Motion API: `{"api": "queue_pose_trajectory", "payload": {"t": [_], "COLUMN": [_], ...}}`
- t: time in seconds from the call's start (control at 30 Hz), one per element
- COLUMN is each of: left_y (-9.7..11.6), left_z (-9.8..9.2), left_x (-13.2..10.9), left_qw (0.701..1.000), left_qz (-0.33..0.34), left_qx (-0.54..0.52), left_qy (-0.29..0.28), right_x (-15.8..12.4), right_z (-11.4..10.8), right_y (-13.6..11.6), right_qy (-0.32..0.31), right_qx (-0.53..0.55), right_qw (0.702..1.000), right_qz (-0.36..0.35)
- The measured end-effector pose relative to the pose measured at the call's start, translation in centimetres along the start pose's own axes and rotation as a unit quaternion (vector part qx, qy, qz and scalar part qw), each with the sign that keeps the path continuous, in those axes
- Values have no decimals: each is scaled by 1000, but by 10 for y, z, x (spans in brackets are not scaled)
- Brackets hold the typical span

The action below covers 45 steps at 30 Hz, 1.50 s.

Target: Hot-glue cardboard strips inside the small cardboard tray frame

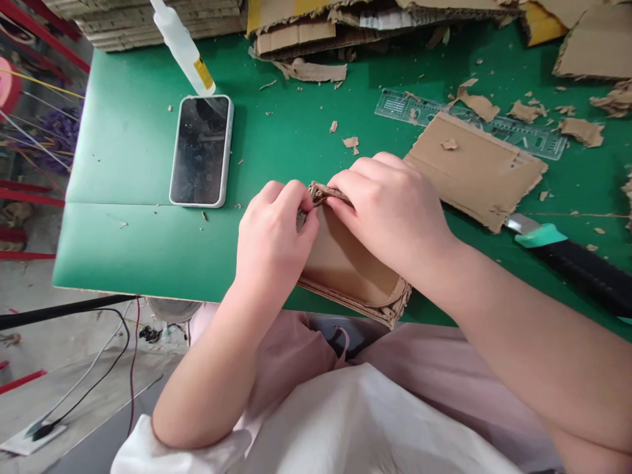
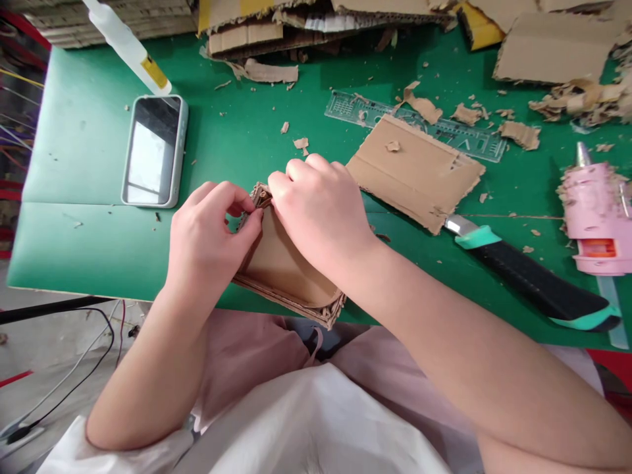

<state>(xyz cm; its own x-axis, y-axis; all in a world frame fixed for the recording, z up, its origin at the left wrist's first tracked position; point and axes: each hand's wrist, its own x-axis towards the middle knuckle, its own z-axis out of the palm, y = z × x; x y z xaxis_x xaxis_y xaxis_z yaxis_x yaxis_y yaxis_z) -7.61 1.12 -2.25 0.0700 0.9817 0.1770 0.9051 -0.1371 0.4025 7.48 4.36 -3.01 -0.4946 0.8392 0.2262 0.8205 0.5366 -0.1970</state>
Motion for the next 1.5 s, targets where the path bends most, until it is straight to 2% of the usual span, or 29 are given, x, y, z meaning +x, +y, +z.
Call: {"api": "queue_pose_trajectory", "payload": {"t": [0.43,0.6,0.77,0.93,1.07,1.17,1.27,1.37,1.5], "left_y": [0,-9,-16,-10,-8,-7,-4,-3,0], "left_z": [2,-7,-16,-13,-11,-11,-9,-4,3], "left_x": [0,2,4,2,1,1,1,2,0], "left_qw": [999,993,985,991,993,994,998,1000,1000], "left_qz": [-26,-49,-99,-46,-29,-22,-15,-2,15], "left_qx": [-35,-101,-140,-119,-111,-99,-64,-28,3], "left_qy": [-2,-23,-13,-31,-36,-32,-14,4,17], "right_x": [-2,-4,-3,-1,0,0,-1,-9,-34], "right_z": [-6,-5,-5,-4,-4,-9,-18,-23,-24], "right_y": [8,11,11,7,7,11,19,25,26], "right_qy": [-17,-9,-6,-15,-25,1,51,66,66], "right_qx": [82,107,115,105,106,126,161,171,118], "right_qw": [996,994,993,994,994,992,984,980,990], "right_qz": [22,14,2,7,7,15,60,80,43]}}
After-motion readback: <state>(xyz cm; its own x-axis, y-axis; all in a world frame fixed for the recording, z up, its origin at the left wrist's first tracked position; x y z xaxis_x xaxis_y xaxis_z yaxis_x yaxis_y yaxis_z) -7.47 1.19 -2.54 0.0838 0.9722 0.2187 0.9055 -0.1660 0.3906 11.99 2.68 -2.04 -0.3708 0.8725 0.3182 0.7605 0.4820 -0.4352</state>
